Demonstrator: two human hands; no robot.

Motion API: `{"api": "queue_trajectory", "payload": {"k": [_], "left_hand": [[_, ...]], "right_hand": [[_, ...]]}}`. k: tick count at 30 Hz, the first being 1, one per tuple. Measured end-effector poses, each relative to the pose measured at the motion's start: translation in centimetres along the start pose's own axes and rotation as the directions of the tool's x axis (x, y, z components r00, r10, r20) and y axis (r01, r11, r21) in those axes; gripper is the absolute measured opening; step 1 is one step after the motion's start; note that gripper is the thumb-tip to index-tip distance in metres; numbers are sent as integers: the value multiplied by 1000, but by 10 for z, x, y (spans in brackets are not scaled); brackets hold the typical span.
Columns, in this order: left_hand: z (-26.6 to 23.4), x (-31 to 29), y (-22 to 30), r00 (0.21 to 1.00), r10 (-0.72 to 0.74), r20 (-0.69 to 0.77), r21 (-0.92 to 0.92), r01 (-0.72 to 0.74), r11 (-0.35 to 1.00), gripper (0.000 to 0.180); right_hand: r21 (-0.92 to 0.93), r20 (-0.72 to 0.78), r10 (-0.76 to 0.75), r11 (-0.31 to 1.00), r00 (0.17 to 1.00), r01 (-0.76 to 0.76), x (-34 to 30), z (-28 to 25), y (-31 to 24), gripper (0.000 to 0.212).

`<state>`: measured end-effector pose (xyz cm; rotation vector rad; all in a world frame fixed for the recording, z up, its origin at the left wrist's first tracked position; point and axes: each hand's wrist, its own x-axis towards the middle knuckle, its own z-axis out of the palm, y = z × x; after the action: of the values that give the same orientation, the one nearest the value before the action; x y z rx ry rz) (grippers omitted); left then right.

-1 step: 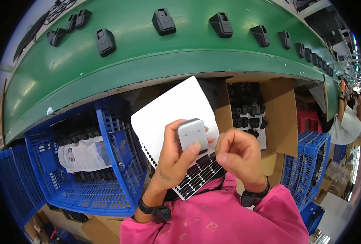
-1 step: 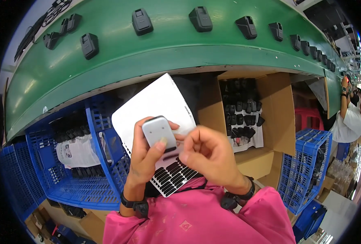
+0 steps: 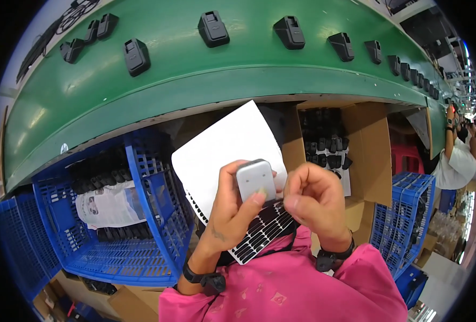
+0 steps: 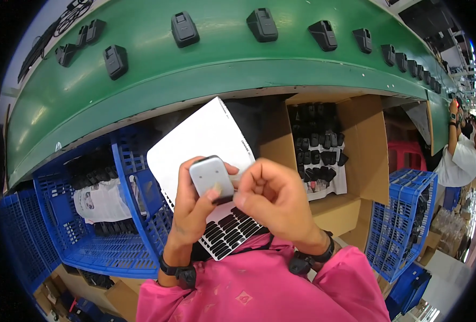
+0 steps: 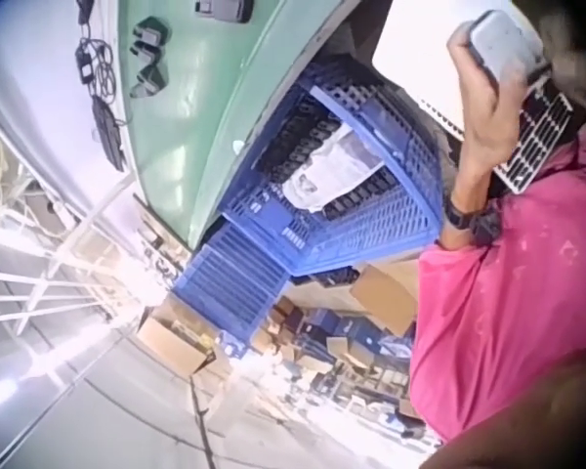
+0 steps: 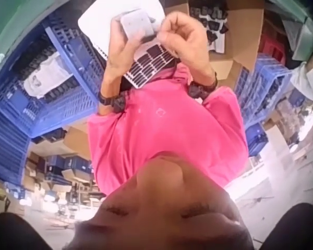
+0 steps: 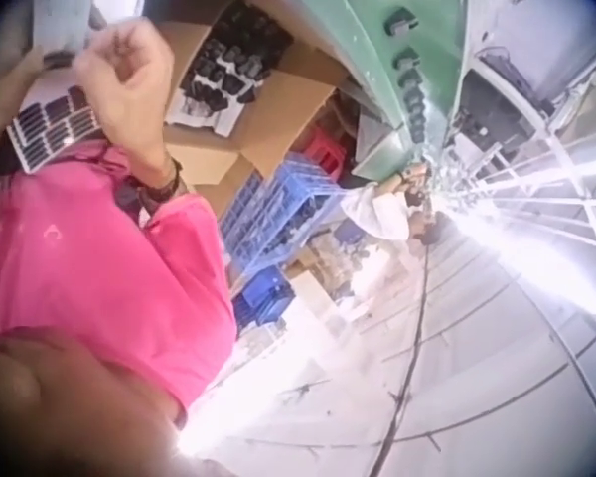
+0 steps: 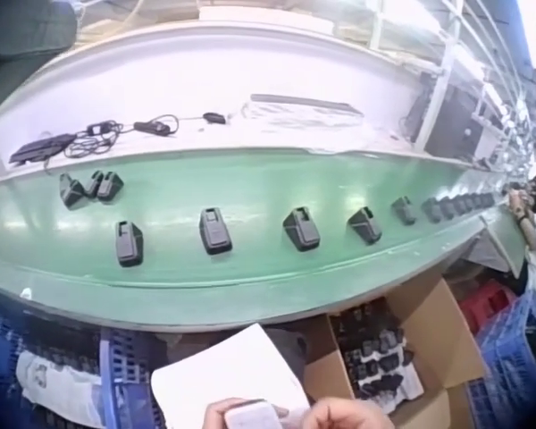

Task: The person picks up a black plastic base from a blue crate, peels a sticker from a sheet, and presses it onto the bottom of the base before placing it onto a green conveyor belt.

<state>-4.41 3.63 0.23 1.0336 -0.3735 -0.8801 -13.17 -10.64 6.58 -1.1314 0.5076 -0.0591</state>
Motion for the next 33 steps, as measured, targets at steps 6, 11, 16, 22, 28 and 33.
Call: {"api": "queue_trajectory", "payload": {"k": [6, 11, 16, 22, 28, 33], "left_hand": [[9, 0, 5, 998, -64, 0, 85, 64, 994, 49], [6, 1, -2, 998, -61, 0, 128, 61, 990, 48], [4, 3, -3, 999, -47, 10, 185, 44, 982, 47], [5, 6, -1, 999, -31, 16, 259, 26, 966, 45], [7, 7, 0, 1000, 13, 13, 323, -17, 946, 45], [8, 6, 1, 1000, 0, 5, 341, -1, 940, 45]], "right_hand": [[-35, -98, -34, 999, 995, 30, 23, 3, -1, 11], [-25, -136, -22, 1000, 990, 19, 28, 4, 3, 11], [-17, -150, 1, 1000, 989, -4, 31, 3, 4, 11], [-31, -175, 0, 999, 985, -6, 32, 3, 4, 12], [-29, -182, -18, 999, 983, 13, 33, 1, 6, 12], [-17, -194, -11, 1000, 981, 7, 32, 1, 8, 11]]}}
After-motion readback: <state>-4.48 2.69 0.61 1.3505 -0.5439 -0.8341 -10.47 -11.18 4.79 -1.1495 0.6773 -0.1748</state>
